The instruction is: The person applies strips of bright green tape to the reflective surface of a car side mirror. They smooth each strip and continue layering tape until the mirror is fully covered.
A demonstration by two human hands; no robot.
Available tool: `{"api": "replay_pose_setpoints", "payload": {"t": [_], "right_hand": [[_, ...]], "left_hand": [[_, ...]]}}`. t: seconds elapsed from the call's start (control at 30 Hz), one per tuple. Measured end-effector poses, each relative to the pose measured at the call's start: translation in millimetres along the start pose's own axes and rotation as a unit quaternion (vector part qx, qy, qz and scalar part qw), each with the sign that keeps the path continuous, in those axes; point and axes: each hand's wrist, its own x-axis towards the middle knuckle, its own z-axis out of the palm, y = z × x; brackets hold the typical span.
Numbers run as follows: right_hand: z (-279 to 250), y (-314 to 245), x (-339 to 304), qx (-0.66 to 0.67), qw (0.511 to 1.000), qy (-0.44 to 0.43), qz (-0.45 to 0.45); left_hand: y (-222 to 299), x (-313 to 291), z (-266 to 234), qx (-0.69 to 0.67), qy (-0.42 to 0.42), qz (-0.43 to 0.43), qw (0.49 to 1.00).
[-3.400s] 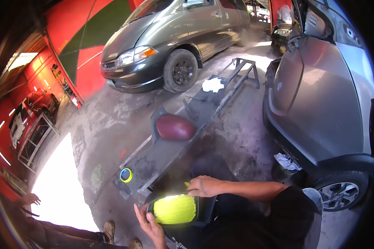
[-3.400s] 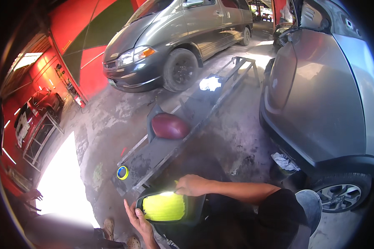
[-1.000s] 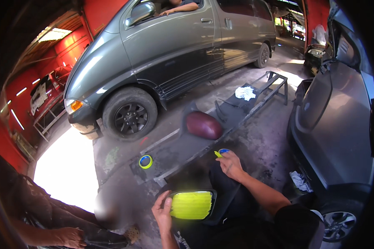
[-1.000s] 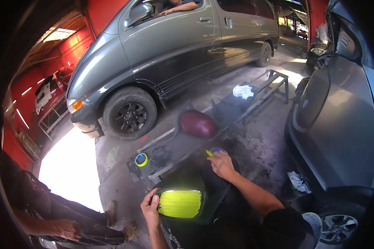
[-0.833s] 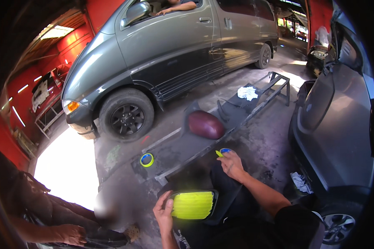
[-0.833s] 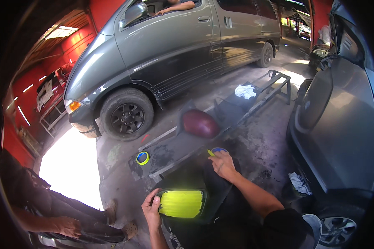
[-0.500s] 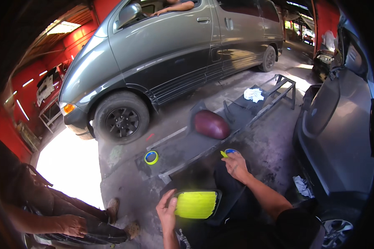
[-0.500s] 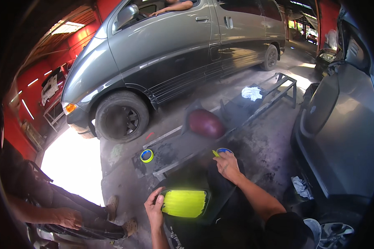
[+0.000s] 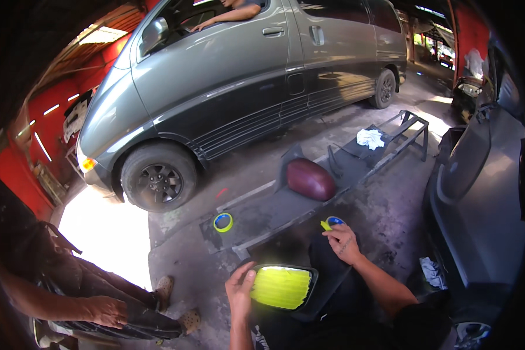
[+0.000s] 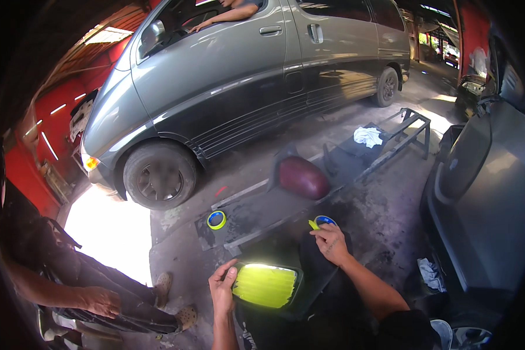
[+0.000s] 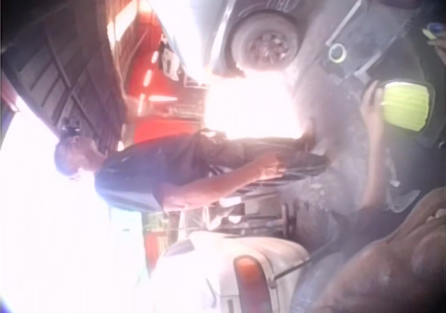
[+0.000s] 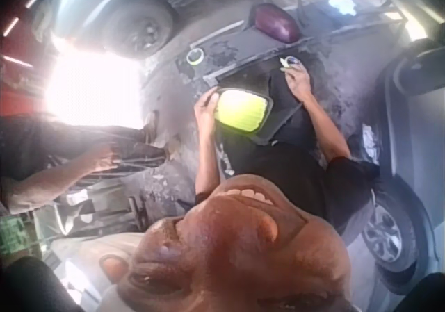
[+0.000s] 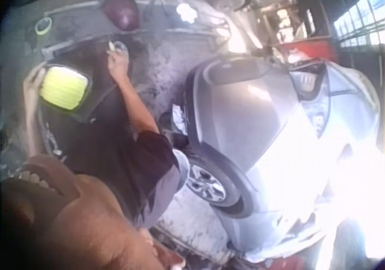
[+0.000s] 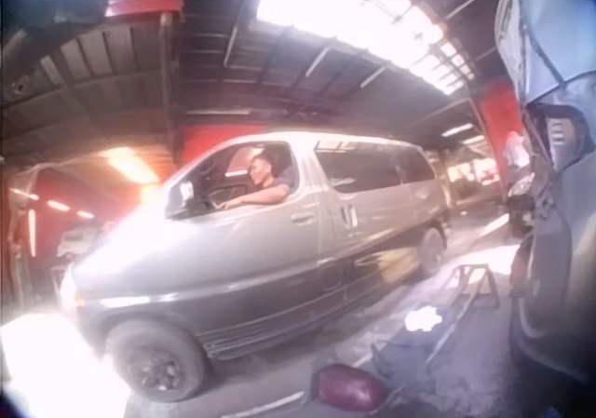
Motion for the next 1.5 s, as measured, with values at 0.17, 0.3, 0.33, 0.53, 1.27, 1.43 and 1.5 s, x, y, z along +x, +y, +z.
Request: {"api": "replay_pose_setpoints", "payload": {"t": [0.17,0.3,0.33,0.53,1.27,1.43,1.5], "right_hand": [[-71.9,17.0,-16.5,0.162,0.980,-0.094,0.062],[-118.5,38.5,-44.7,0.361,0.899,-0.078,0.235],[-127.5,47.1,-50.3,0.327,0.917,-0.062,0.218],[-127.5,70.7,-55.2,0.245,0.955,0.033,0.166],[-254.6,194.8,154.0,0.327,0.943,-0.017,0.055],[-246.3,254.4,82.0,0.345,0.922,-0.068,0.160],[-229.9,259.1,40.4,0.331,0.917,-0.144,0.168]], "left_hand": [[-40.9,-6.1,29.7,0.091,0.008,0.104,0.990],[-42.0,-12.7,74.6,0.128,0.034,0.122,0.984],[-43.8,-11.5,87.9,0.138,0.042,0.124,0.982],[-53.7,-11.2,154.6,0.128,0.067,0.132,0.981],[-102.4,-55.0,373.9,-0.042,0.213,0.036,0.975],[-117.0,-57.1,370.0,-0.035,0.226,0.064,0.971],[-129.5,-56.5,372.5,-0.043,0.236,0.026,0.970]]}}
